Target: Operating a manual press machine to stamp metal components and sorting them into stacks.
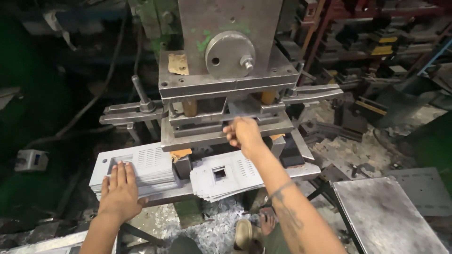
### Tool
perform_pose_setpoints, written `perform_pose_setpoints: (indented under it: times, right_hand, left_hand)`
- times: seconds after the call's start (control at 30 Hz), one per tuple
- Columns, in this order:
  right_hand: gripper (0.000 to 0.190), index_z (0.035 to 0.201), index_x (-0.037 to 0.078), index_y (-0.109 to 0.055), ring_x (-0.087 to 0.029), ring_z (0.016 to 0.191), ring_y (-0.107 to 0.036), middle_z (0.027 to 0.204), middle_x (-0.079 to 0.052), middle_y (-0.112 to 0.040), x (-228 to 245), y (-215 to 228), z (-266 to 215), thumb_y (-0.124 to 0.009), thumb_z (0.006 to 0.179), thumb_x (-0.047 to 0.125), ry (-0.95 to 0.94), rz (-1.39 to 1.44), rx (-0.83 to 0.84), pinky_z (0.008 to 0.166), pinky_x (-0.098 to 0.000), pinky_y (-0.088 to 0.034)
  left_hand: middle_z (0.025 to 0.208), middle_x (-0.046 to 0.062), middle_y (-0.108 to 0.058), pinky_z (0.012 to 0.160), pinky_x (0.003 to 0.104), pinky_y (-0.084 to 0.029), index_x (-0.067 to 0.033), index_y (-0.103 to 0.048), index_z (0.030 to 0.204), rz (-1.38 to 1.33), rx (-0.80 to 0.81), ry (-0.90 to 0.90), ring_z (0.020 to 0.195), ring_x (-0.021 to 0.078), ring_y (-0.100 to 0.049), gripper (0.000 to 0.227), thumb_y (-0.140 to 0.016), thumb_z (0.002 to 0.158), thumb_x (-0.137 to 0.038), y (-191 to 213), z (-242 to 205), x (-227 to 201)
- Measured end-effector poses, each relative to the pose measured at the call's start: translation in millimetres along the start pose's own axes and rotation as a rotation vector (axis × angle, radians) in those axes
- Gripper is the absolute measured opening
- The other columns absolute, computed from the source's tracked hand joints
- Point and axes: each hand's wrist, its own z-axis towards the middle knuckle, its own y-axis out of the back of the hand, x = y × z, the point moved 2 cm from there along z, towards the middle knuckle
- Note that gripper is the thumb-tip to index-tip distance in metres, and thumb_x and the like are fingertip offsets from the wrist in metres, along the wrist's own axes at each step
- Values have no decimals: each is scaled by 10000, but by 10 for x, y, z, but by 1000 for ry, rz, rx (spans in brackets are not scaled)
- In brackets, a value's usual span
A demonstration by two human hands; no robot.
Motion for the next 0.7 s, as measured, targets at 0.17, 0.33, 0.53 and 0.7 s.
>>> perform_pose_setpoints:
  times: [0.17,0.33,0.53,0.7]
  right_hand:
    - [216,972,-149,-554,-175,531,-545,798,-184,-686,111,40,388,-424,944,22,18,-199,27,398,-308,-381]
    - [200,914,-91,-577,-153,517,-510,774,-163,-632,82,114,466,-391,903,-15,-95,110,-30,386,-275,-326]
    - [162,880,-53,-565,-126,502,-461,755,-143,-604,80,30,515,-409,914,-26,-251,153,-27,364,-251,-265]
    - [142,877,-47,-567,-120,504,-465,754,-133,-603,97,6,444,-443,936,-9,-241,83,-1,365,-248,-269]
  left_hand:
    - [1713,194,18,1276,461,-89,1,29,1614,-14,4,33,1596,318,5,1195,-739,875,-540,25,14,-21]
    - [1713,186,25,1276,465,-72,-3,21,1607,-43,-10,28,1593,313,21,1184,-747,868,-519,46,-22,-32]
    - [1709,194,-3,1275,466,-76,12,9,1610,-4,-25,16,1592,314,4,1201,-744,858,-547,57,-35,-37]
    - [1706,181,-10,1272,466,-79,-1,5,1606,-9,-46,18,1590,308,2,1187,-736,858,-549,1,-9,-31]
